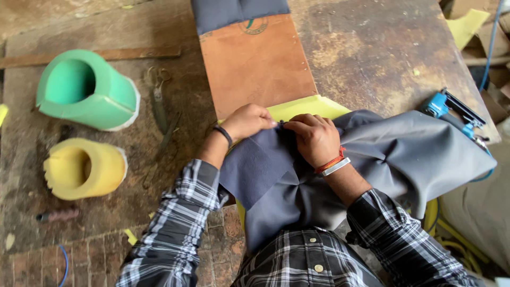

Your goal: The person staples gray fabric onto a wooden frame and a yellow foam cushion using a pneumatic staple gun. They smooth the fabric, pull it taut, and trim excess material with scissors while working at a wooden workbench.

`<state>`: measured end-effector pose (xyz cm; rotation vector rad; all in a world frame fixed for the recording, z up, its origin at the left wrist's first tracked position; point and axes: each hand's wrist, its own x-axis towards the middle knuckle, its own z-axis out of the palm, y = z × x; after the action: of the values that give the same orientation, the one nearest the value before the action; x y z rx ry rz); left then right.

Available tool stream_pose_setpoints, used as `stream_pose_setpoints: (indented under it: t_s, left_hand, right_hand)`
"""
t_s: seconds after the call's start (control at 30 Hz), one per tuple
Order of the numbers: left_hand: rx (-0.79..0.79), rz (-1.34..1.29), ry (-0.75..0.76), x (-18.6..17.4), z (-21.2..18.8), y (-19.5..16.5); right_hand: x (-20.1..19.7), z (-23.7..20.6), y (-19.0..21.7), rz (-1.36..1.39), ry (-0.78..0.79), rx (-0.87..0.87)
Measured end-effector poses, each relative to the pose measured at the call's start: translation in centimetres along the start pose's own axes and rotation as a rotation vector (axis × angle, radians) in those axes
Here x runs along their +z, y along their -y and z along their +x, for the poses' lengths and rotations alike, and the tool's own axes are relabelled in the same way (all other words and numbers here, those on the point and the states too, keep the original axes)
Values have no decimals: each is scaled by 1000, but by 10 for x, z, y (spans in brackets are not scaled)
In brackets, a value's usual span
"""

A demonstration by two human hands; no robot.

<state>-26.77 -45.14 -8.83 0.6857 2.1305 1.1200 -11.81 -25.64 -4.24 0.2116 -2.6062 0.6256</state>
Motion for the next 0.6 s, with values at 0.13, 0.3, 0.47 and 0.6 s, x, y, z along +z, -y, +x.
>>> stream_pose_setpoints:
  t_s: [0.13,0.3,0.47,0.6]
  left_hand:
    - [-184,-469,235,-12,20,11]
    - [154,514,-259,-7,28,-11]
    - [271,790,-406,-13,7,-41]
    - [122,257,-293,42,-39,-62]
  right_hand:
    - [1,-9,2,-49,-5,-31]
    - [4,-13,6,-93,-13,-25]
    - [6,-16,7,-118,-7,-1]
    - [5,-13,7,-97,-11,-8]
